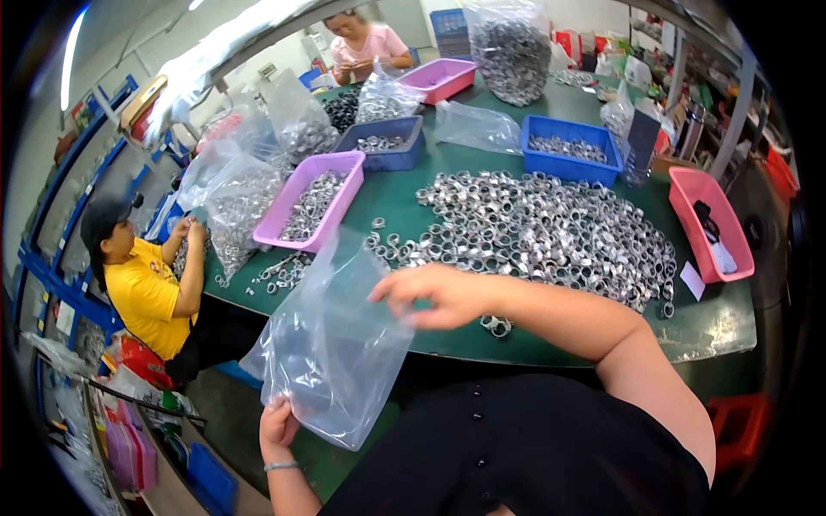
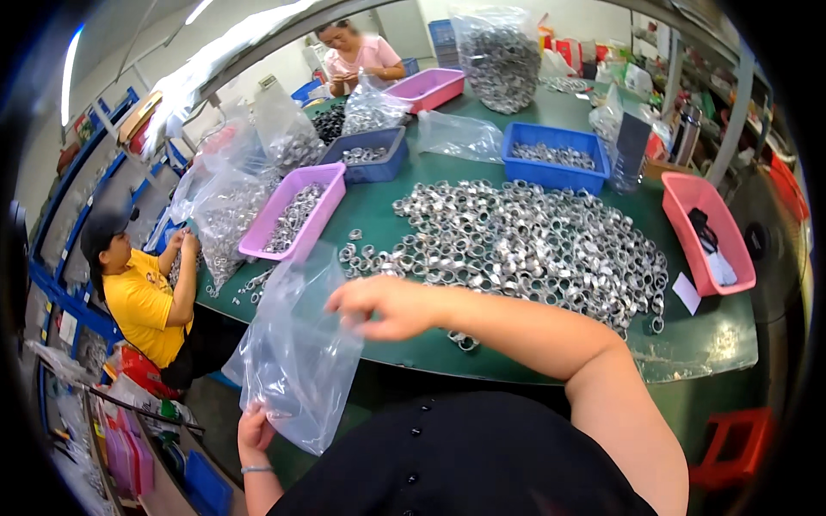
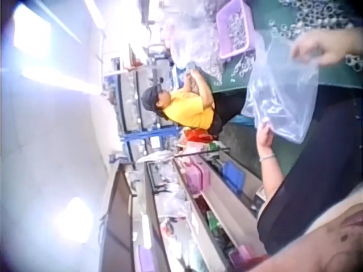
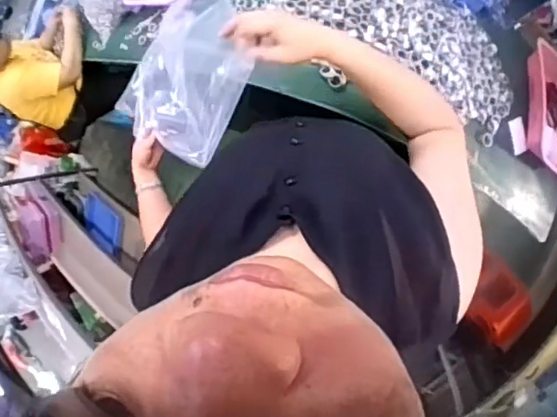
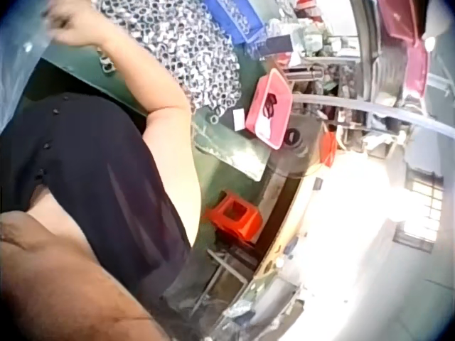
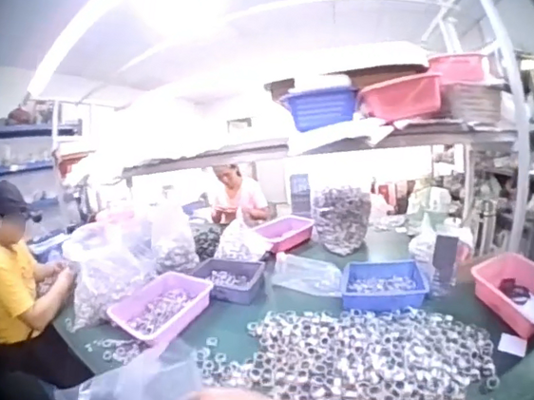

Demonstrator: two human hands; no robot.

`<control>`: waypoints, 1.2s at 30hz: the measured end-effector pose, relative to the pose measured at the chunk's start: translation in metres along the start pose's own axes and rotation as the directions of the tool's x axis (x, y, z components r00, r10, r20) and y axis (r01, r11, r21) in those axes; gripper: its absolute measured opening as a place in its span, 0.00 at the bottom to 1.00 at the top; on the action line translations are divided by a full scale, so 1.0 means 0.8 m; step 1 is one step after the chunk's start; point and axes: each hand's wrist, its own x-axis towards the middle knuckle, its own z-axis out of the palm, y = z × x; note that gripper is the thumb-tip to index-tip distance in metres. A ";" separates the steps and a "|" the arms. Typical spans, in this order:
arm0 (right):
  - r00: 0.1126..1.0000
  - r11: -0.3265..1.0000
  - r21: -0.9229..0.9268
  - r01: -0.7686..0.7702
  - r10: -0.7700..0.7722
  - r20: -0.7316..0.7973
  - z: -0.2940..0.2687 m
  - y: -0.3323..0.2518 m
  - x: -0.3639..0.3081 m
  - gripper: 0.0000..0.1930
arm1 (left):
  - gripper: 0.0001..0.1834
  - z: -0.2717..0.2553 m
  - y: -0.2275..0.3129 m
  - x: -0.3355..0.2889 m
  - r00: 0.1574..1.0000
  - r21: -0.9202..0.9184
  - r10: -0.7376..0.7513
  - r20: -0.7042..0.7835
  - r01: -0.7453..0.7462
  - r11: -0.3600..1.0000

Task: The person writes on a small white card, picks up a plastic bag, and then fills the bag with metal rings from a large pile on the table by hand.

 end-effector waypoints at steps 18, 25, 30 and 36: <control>0.952 0.902 -0.377 0.208 -0.098 0.290 0.127 0.011 -0.019 0.07 | 0.26 0.176 0.044 0.002 0.984 0.760 0.118 -0.135 0.026 0.650; 0.987 0.758 -0.637 -0.139 0.158 -0.028 0.030 0.042 -0.016 0.41 | 0.24 0.161 0.053 -0.009 0.917 0.823 0.386 -0.103 -0.139 0.551; 0.809 0.433 -0.803 -0.410 0.579 -0.101 -0.001 0.116 -0.001 0.44 | 0.24 0.191 0.076 -0.008 0.860 0.890 0.509 -0.008 -0.226 0.396; 0.889 0.468 -0.817 -0.337 0.445 -0.112 0.019 0.137 -0.008 0.26 | 0.23 0.221 0.097 0.003 0.735 0.911 0.667 0.124 -0.351 0.217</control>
